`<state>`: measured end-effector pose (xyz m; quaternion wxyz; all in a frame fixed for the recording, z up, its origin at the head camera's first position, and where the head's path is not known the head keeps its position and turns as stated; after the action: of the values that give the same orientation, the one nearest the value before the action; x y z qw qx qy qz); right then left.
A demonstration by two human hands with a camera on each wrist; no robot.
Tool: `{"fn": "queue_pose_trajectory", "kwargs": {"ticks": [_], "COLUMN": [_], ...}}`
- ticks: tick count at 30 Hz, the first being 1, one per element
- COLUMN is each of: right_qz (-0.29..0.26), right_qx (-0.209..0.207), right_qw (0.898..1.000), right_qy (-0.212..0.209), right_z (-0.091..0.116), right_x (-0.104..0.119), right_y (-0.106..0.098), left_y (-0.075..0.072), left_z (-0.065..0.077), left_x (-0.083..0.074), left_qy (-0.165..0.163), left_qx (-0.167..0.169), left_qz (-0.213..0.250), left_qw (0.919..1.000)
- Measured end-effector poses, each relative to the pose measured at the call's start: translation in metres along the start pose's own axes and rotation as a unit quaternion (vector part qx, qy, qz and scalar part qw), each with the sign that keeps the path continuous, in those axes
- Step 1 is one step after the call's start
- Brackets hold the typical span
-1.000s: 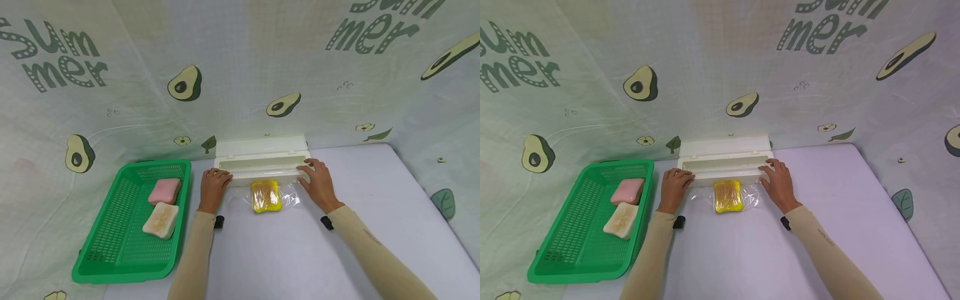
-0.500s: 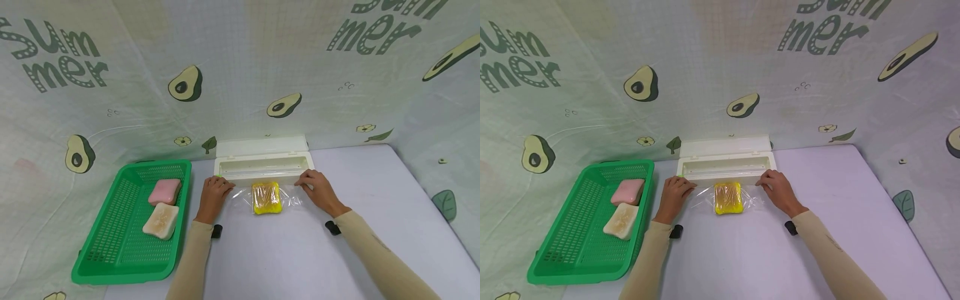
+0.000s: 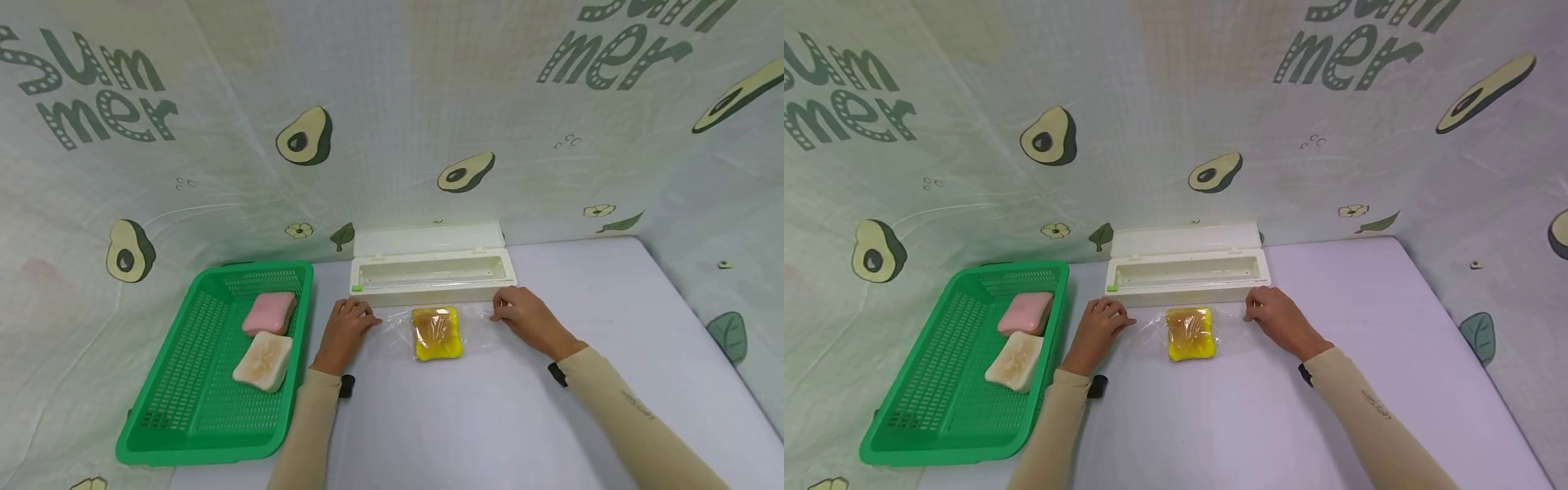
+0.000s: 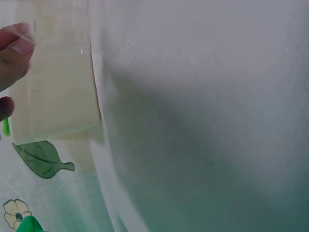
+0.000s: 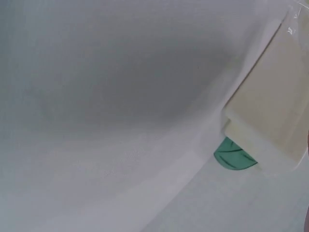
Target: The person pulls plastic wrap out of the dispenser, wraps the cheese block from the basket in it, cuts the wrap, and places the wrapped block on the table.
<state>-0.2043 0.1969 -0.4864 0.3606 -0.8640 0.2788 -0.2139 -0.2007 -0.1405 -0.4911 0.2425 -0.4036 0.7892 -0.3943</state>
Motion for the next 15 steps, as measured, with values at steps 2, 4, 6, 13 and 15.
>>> {"fn": "queue_pose_trajectory", "kwargs": {"ticks": [2,4,6,13,15], "right_qz": [0.010,0.022,0.034,0.018,-0.011], "right_qx": [0.010,0.028,0.044,0.089,0.080], "right_qw": [1.000,0.999,0.998,0.996,0.996], "right_qy": [-0.016,-0.021,-0.026,0.012,0.037], "right_z": [0.001,0.002,0.004,0.013,0.013], "right_x": [0.001,0.002,0.003,0.004,0.004], "right_y": [0.001,0.004,0.006,0.000,-0.007], "left_y": [0.000,0.002,0.004,0.002,-0.003], "left_z": [0.001,0.002,0.003,0.010,0.011], "left_x": [0.000,-0.001,-0.002,-0.001,0.002], "left_qy": [0.010,0.017,0.025,-0.008,-0.041], "left_qx": [0.006,0.017,0.024,0.031,0.018], "left_qz": [-0.014,-0.030,-0.045,-0.019,0.010], "left_qw": [0.9998,0.9992,0.9984,0.9993,0.9990]}}
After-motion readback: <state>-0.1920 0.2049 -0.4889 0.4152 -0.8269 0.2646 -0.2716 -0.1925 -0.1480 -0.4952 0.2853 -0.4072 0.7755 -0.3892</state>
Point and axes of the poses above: each hand's wrist, its own z-axis away from the middle knuckle, its own y-axis out of the palm, x = y × z, the point moved 6 cm from there along -z, towards the middle knuckle, and after that the axes turned 10 degrees about -x, right-handed, at the moved point
